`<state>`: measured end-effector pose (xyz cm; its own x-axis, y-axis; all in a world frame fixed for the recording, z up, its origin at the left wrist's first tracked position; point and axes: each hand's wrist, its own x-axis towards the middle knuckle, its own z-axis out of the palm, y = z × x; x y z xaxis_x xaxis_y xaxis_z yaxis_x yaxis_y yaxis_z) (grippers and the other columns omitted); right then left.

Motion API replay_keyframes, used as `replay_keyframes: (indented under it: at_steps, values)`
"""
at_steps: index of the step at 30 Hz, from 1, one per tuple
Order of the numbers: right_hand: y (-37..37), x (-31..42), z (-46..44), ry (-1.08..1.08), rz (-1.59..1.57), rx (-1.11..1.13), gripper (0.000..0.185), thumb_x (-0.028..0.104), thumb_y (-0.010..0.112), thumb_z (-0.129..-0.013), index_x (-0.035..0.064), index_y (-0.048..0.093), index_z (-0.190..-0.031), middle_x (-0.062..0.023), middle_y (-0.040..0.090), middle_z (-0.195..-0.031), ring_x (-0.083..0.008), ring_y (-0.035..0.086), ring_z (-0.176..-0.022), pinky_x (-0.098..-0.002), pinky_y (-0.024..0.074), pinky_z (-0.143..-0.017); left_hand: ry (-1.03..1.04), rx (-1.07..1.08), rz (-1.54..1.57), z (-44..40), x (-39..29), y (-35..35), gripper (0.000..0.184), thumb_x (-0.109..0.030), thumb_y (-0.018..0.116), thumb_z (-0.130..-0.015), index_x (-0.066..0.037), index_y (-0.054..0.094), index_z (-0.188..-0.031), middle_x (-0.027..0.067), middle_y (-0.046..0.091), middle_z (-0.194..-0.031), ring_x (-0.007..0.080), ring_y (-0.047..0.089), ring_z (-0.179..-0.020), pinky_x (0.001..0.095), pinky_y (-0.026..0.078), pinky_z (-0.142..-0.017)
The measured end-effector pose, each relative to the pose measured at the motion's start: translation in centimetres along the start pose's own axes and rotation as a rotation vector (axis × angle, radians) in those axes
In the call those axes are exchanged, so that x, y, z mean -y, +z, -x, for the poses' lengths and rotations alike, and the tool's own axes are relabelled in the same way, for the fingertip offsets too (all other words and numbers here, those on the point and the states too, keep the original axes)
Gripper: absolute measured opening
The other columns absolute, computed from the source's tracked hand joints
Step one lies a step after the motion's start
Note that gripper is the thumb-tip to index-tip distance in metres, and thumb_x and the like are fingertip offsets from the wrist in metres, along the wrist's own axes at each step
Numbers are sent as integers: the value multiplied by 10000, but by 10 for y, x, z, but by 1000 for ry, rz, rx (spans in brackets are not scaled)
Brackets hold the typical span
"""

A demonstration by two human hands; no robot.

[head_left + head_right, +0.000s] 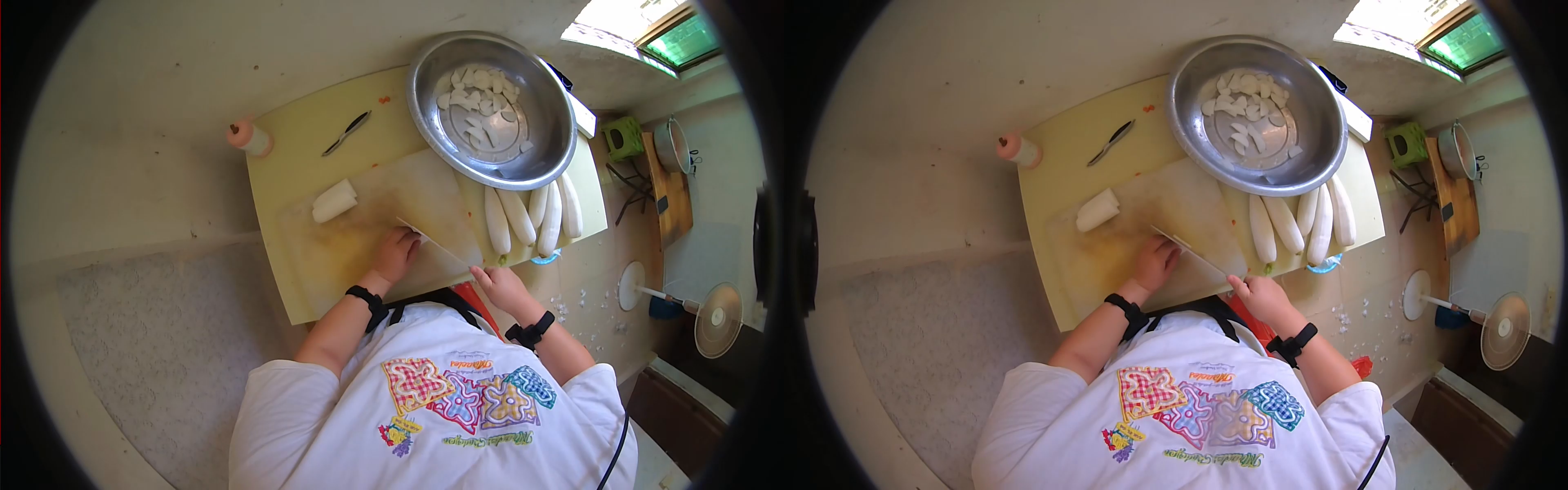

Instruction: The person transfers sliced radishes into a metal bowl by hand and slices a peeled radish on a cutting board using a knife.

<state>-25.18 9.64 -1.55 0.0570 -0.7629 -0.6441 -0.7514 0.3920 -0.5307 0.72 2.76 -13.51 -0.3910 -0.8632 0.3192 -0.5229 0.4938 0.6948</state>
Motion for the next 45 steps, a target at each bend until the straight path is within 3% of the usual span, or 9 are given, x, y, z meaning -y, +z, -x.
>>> replay_keyframes:
  at_steps: [20, 29, 38, 40, 45]
  values:
    - [-3, 8, 1, 18, 6, 45, 701, 589, 425, -981, -25, 708, -798, -266, 672, -787, -436, 646, -787, -462, 508, -756, -12, -3, -21, 1, 2, 2, 176, -49, 709, -789, -46, 696, -964, 158, 647, -1019, 361, 618, -936, 428, 525, -820]
    - [6, -8, -21, 10, -69, 81, 724, 567, 413, -993, -82, 684, -825, -283, 663, -789, -444, 639, -787, -462, 499, -775, -32, -22, -16, -1, 1, 3, 125, -61, 706, -794, -40, 706, -918, 151, 658, -970, 348, 623, -908, 411, 528, -804]
    - [6, -4, -16, 23, -52, 62, 736, 583, 418, -988, -87, 680, -835, -250, 677, -771, -396, 661, -771, -448, 507, -766, -12, -38, -6, 2, 5, 6, 131, -61, 713, -790, -41, 709, -919, 151, 661, -971, 346, 622, -905, 412, 527, -808]
    - [2, 0, -14, 108, -86, 85, 746, 608, 430, -972, -81, 682, -835, -225, 673, -743, -370, 669, -749, -439, 510, -741, -12, -30, -4, 2, 5, 6, 135, -63, 715, -789, -42, 709, -922, 152, 660, -980, 345, 622, -909, 413, 526, -811]
    - [5, -7, -15, 55, -87, 29, 757, 632, 453, -950, -80, 679, -828, -208, 662, -708, -351, 671, -718, -428, 510, -703, -56, 53, 18, 5, 7, -4, 147, -77, 715, -799, -49, 710, -943, 150, 660, -993, 349, 622, -932, 412, 525, -837]
